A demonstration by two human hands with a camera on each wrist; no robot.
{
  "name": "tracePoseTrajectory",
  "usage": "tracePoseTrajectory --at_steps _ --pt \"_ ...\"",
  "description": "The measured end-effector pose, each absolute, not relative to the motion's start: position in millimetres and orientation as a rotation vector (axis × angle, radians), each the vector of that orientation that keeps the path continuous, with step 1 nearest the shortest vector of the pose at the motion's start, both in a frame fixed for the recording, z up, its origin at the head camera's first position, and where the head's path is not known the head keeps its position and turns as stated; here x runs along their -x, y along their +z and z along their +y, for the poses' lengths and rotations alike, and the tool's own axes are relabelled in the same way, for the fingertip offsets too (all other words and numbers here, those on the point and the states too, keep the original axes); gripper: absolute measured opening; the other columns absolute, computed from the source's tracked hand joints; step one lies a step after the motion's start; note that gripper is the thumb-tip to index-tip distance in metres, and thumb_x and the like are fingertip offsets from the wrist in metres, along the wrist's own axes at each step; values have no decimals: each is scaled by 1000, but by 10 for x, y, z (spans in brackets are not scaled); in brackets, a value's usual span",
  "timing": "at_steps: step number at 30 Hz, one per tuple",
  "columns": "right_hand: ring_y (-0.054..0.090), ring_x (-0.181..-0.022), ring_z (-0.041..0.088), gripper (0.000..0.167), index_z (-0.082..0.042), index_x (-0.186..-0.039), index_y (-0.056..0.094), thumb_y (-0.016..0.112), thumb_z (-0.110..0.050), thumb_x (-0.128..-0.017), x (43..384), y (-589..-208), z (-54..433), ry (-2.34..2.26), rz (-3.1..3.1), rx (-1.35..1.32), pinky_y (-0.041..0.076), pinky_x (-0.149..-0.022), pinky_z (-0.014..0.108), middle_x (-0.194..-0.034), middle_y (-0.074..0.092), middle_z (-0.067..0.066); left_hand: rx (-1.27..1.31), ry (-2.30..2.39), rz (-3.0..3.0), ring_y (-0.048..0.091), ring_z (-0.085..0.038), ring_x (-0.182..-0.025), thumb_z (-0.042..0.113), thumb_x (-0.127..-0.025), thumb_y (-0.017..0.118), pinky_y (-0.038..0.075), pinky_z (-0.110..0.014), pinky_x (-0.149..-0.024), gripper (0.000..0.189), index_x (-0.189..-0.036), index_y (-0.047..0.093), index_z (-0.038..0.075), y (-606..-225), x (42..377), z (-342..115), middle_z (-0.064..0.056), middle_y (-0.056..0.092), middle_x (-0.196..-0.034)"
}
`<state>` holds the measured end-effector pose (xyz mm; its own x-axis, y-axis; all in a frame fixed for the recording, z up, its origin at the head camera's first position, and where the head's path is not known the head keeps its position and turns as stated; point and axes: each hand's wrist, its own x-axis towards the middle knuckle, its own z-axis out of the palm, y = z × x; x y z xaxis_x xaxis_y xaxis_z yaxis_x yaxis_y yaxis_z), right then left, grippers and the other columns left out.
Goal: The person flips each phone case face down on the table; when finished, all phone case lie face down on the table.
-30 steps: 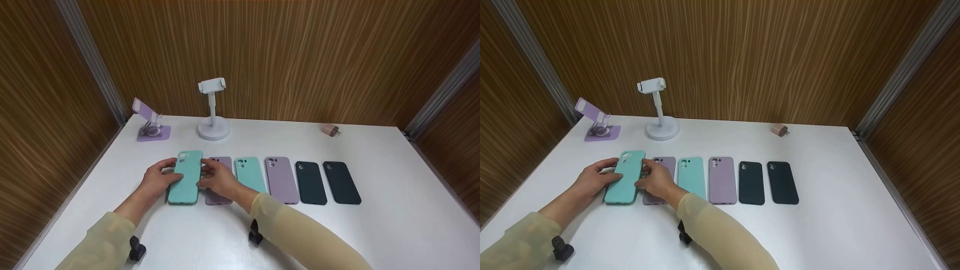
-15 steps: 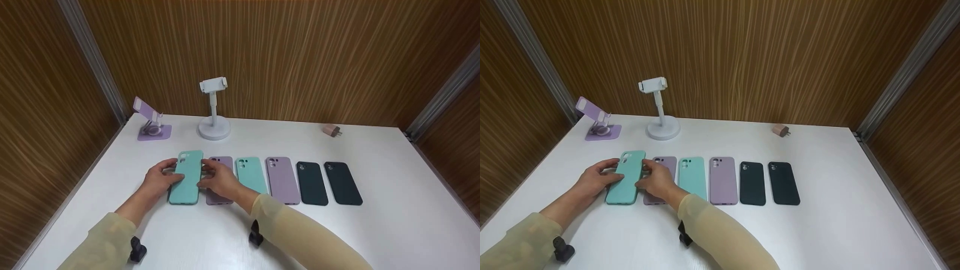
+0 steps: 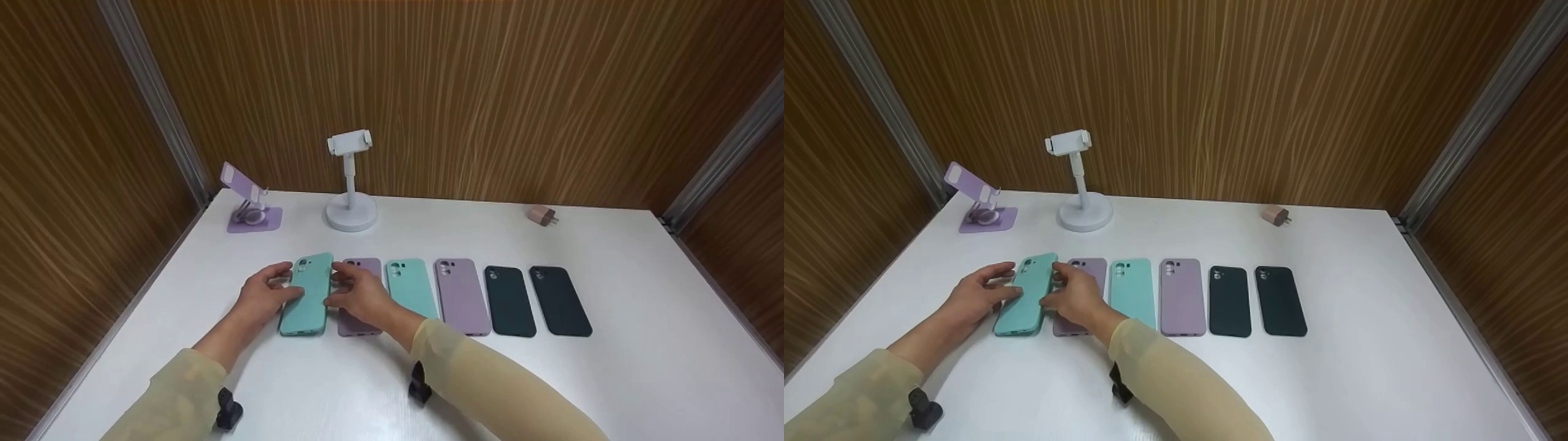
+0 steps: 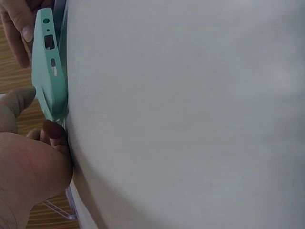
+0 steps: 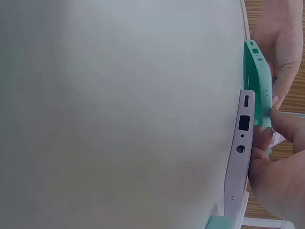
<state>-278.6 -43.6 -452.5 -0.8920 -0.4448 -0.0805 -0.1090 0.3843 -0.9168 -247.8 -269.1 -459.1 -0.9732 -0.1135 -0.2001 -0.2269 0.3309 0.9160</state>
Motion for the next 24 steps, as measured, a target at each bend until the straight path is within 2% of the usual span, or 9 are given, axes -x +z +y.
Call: tracePoseTrajectory --at_steps 4,8,12,15,20,24 --pt "60 -135 22 74 -12 -157 52 85 -9 -91 2820 -4514 -422 -1525 2336 477 46 -113 39 -142 66 6 317 1728 2497 46 -26 -123 16 -97 77 46 -28 -95 71 -160 45 9 -4606 2534 -2684 -16 48 -157" --pt "61 -133 22 73 -12 -158 51 83 -5 -92 2835 -4514 -421 -1558 2295 436 52 -107 37 -141 67 7 319 1739 2490 47 -26 -122 15 -97 76 47 -28 -89 69 -159 46 9 -4616 2578 -2686 -16 48 -156" --pt "62 -131 22 72 -14 -159 50 81 -4 -94 2843 -4502 -424 -1605 2208 380 55 -102 37 -140 67 7 326 1743 2460 46 -29 -132 16 -99 75 48 -33 -92 70 -161 44 10 -4589 2612 -2708 -14 44 -159" --pt "64 -129 20 71 -16 -159 49 80 -6 -95 2846 -4454 -399 -1625 2162 370 55 -103 38 -141 67 6 316 1738 2462 44 -30 -138 19 -101 74 47 -36 -94 71 -163 41 11 -4533 2643 -2729 -14 42 -161" --pt "65 -128 20 68 -18 -160 48 76 -9 -99 2850 -4323 -203 -1654 2143 440 56 -101 37 -146 63 7 285 1708 2526 47 -29 -132 21 -101 74 50 -34 -89 70 -162 42 11 -4401 2657 -2733 -14 44 -159" --pt "64 -129 27 66 -13 -161 46 72 -8 -101 2901 -4201 88 -1676 2188 540 56 -100 36 -148 61 15 266 1664 2566 47 -30 -136 26 -102 74 49 -40 -102 70 -163 41 14 -4254 2620 -2762 -12 43 -161"
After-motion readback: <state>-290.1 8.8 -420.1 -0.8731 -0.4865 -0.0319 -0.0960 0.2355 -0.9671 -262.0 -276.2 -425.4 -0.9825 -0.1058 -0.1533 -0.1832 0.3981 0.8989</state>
